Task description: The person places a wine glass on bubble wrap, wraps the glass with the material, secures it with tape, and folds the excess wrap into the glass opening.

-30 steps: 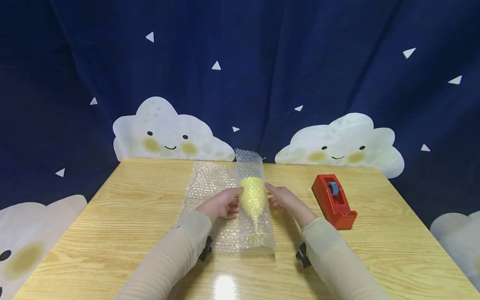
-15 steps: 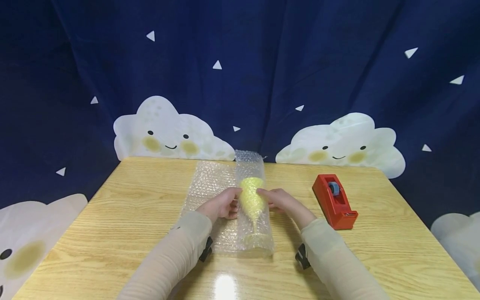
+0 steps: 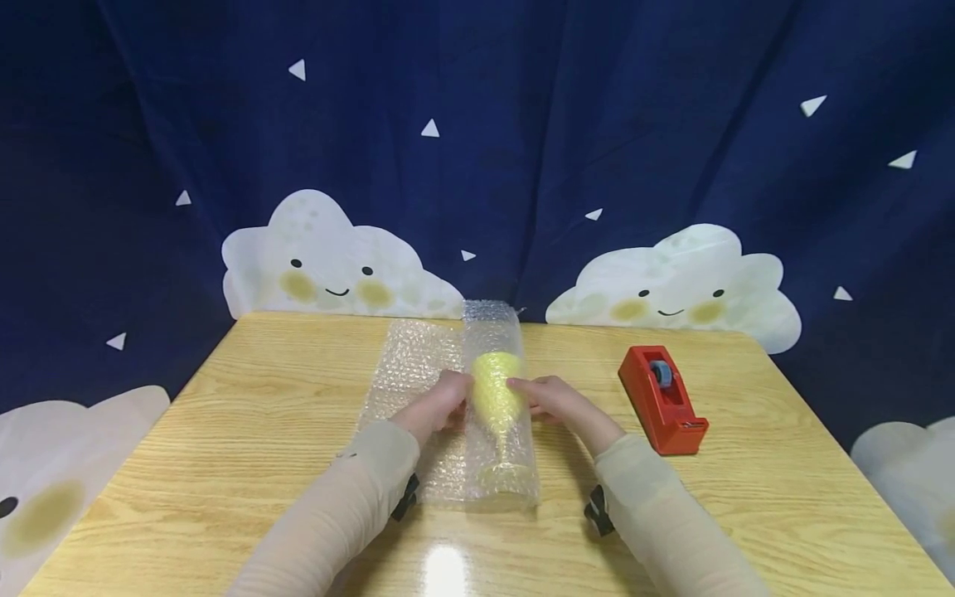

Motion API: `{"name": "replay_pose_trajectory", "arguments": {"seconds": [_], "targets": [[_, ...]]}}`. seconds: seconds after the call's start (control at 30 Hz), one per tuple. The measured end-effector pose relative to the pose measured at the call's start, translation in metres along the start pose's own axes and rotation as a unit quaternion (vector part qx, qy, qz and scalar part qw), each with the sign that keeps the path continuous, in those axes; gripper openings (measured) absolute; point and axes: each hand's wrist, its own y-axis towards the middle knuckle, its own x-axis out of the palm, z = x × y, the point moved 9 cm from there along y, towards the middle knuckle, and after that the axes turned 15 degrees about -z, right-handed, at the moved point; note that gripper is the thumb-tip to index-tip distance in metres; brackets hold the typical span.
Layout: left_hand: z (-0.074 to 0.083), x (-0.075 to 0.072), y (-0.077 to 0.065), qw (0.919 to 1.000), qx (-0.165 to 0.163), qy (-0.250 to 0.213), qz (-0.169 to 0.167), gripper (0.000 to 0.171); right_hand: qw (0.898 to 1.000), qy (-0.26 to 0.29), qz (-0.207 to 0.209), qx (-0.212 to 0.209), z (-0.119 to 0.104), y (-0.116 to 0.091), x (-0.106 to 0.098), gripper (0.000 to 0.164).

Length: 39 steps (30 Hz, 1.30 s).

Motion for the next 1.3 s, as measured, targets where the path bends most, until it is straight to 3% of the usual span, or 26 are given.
{"name": "replay_pose_trajectory", "arguments": {"seconds": [0.07,0.17,0.2,0.3,0.37,0.43,0.57,0.73,0.97,1.07,1.3], "targets": [[0.000,-0.011,0.010,0.9956,0.034,0.076,0.043,0.034,1.000,0.000,0.004,-0.002,0.000,0.000,0.000,0.064],[0.007,-0.019,0.008,0.9784,0.046,0.171,0.106,0.038,1.000,0.000,0.007,-0.005,0.000,0.001,0.000,0.062],[0.017,-0.017,-0.006,0.9727,0.040,0.196,0.119,0.035,1.000,0.000,0.008,-0.006,-0.001,0.001,0.001,0.062],[0.044,-0.012,-0.039,0.9554,0.043,0.255,0.143,0.023,1.000,0.002,0.009,-0.007,-0.002,0.001,0.001,0.061],[0.055,-0.009,-0.052,0.9421,0.046,0.294,0.154,0.017,1.000,-0.002,0.011,-0.009,-0.003,0.001,0.001,0.061],[0.063,-0.007,-0.059,0.9292,0.053,0.326,0.166,0.015,1.000,-0.006,0.014,-0.014,-0.004,0.000,0.000,0.061],[0.070,-0.005,-0.062,0.9148,0.046,0.367,0.161,0.023,1.000,-0.013,0.020,-0.018,-0.005,0.000,0.001,0.063],[0.069,0.000,-0.059,0.9087,0.017,0.400,0.119,0.041,1.000,-0.013,0.017,-0.018,-0.004,-0.001,0.002,0.063],[0.071,-0.001,-0.059,0.8961,-0.030,0.429,0.110,0.057,1.000,0.018,-0.007,-0.019,-0.003,0.000,0.001,0.063],[0.070,-0.002,-0.059,0.9012,-0.030,0.419,0.107,0.056,1.000,0.021,-0.008,-0.016,-0.002,0.000,0.000,0.062],[0.073,-0.002,-0.061,0.9243,0.013,0.369,0.096,0.049,1.000,0.021,-0.009,-0.013,-0.003,0.001,0.002,0.061]]}}
